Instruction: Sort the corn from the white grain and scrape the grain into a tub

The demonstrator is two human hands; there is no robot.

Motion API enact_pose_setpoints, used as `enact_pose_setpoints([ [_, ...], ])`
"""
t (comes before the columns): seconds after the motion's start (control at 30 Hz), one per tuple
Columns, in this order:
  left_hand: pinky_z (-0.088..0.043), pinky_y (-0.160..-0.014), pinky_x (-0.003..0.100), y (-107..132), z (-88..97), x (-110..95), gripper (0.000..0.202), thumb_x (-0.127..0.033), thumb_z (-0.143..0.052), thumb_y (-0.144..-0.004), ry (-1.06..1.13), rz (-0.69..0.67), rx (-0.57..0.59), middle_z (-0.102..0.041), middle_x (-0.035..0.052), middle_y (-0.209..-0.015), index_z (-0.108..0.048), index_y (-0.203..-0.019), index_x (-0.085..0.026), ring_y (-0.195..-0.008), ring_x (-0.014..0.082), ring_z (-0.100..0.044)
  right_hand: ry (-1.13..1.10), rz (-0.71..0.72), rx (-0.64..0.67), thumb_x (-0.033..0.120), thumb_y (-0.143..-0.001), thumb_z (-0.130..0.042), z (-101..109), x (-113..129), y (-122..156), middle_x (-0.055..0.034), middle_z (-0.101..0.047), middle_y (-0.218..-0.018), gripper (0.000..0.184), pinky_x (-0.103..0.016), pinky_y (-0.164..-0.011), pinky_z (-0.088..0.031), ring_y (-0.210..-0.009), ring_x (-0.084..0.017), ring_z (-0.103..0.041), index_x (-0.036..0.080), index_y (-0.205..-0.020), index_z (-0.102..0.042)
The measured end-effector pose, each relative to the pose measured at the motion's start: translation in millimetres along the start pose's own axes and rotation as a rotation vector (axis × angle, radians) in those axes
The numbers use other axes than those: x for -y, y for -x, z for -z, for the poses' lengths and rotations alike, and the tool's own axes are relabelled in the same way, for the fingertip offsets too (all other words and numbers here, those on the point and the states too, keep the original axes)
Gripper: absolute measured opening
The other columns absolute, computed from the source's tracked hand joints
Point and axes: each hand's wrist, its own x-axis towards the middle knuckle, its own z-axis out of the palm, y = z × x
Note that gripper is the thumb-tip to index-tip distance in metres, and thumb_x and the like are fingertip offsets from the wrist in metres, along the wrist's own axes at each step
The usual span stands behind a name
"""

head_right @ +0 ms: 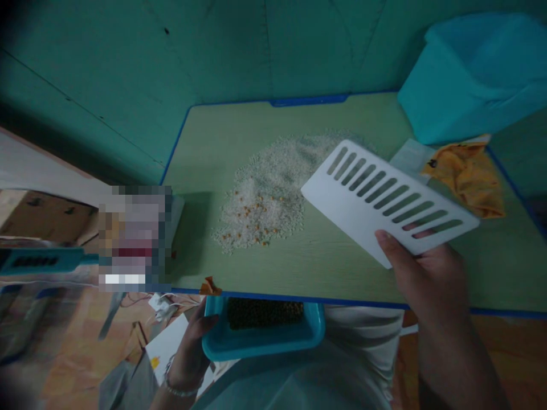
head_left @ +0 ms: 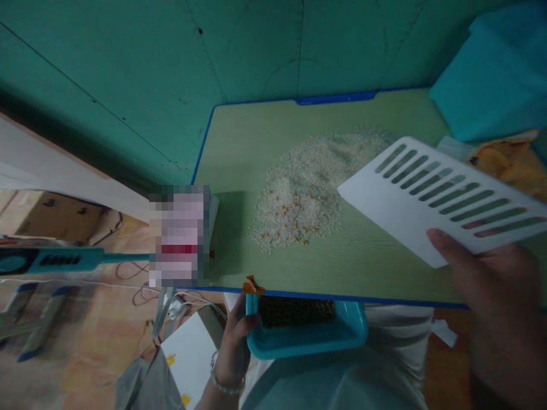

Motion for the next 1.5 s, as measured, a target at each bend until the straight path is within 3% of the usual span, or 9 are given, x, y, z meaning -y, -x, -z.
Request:
enact_pose_setpoints([
  [0.2,-0.043,-0.093,0.042,5.9,-4.5,-2.9,0.041,-0.021,-0.069,-0.057,0.007,0.001,-0.018,-0.073,0.0027,-0.097,-0.069,-0.098,-0.024,-0.111,0.0331,-0.054,0.053,0.05,0.061,0.044,-0.068,-0.06,-1.0,10.2,-14.4,-0.0081,-0.07,-0.085,0.03,-0.036,-0.065,-0.051,-0.085,-0.029,-0.065,0.021,-0.085,-0.068],
  [0.33,-0.043,-0.092,0.044,-3.4,5.1,2.2,0.037,-0.024,-0.07,-0.055,0.007,0.021,-0.029,-0.074,0.0024,-0.09,-0.071,-0.093,-0.026,-0.113,0.0351,-0.053,0.071,0.172,0.062,0.041,-0.073,-0.06,-2.2,12.1,-15.5,-0.0075,-0.071,-0.082,0.025,-0.032,-0.058,-0.052,-0.08,-0.027,-0.067,0.022,-0.086,-0.068],
  [0.43,-0.045,-0.09,0.045,-16.3,14.5,10.2,0.039,-0.021,-0.076,-0.04,-0.005,-0.008,-0.081,-0.075,0.0043,-0.081,-0.073,-0.079,-0.024,-0.111,0.0394,-0.053,0.017,0.233,0.052,0.038,-0.075,-0.059,-1.8,11.0,-11.5,-0.0061,-0.071,-0.087,0.022,-0.032,-0.064,-0.054,-0.083,-0.026,-0.066,0.023,-0.088,-0.067],
  [0.57,-0.046,-0.087,0.044,-16.7,11.3,13.2,0.049,-0.021,-0.071,-0.049,0.038,-0.028,-0.067,-0.073,0.0065,-0.091,-0.069,-0.097,-0.022,-0.111,0.0375,-0.054,-0.054,0.281,0.028,0.036,-0.077,-0.058,-1.5,12.3,-6.0,-0.0053,-0.07,-0.094,0.022,-0.033,-0.076,-0.053,-0.091,-0.024,-0.065,0.023,-0.092,-0.066],
  [0.67,-0.048,-0.083,0.043,-7.3,0.1,7.6,0.053,-0.02,-0.07,-0.049,0.052,-0.003,-0.059,-0.073,0.0064,-0.093,-0.067,-0.102,-0.022,-0.105,0.0368,-0.057,-0.071,0.412,0.073,0.035,-0.079,-0.056,-4.9,18.1,-5.6,-0.003,-0.07,-0.09,0.018,-0.033,-0.074,-0.053,-0.087,-0.022,-0.066,0.024,-0.089,-0.065],
  [0.87,-0.048,-0.083,0.041,3.4,-11.1,-0.1,0.052,-0.022,-0.068,-0.053,0.039,0.01,-0.071,-0.073,0.0055,-0.096,-0.065,-0.105,-0.022,-0.105,0.0339,-0.058,-0.036,0.668,0.205,0.031,-0.082,-0.05,-20.6,42.6,-6.1,-0.0023,-0.069,-0.069,0.019,-0.027,-0.053,-0.053,-0.066,-0.021,-0.067,0.021,-0.075,-0.065],
  [1.0,-0.047,-0.085,0.041,6.7,-11.3,-1.6,0.05,-0.022,-0.069,-0.054,0.027,-0.014,-0.091,-0.073,0.0052,-0.096,-0.066,-0.104,-0.022,-0.108,0.0344,-0.056,0.0,0.839,0.265,0.023,-0.085,-0.047,-27.1,53.7,1.9,-0.0018,-0.069,-0.072,0.02,-0.025,-0.061,-0.053,-0.068,-0.018,-0.067,0.02,-0.077,-0.064],
  [1.2,-0.044,-0.089,0.044,7.8,-5.4,-4.7,0.04,-0.024,-0.068,-0.058,0.016,0.058,-0.025,-0.072,0.0031,-0.1,-0.069,-0.098,-0.028,-0.111,0.0344,-0.054,-0.083,1.031,0.292,0.006,-0.079,-0.047,-24.5,54.5,18.4,-0.0016,-0.068,-0.083,0.023,-0.027,-0.064,-0.054,-0.075,-0.015,-0.065,0.022,-0.089,-0.06],
  [1.5,-0.044,-0.09,0.045,0.1,-1.0,-0.1,0.042,-0.028,-0.074,-0.051,-0.012,0.034,-0.036,-0.074,0.0023,-0.086,-0.071,-0.092,-0.028,-0.112,0.0354,-0.053,-0.175,1.056,0.359,-0.003,-0.068,-0.044,-27.7,60.3,39.0,-0.0037,-0.067,-0.082,0.036,-0.028,-0.061,-0.054,-0.072,-0.016,-0.062,0.018,-0.093,-0.058],
])
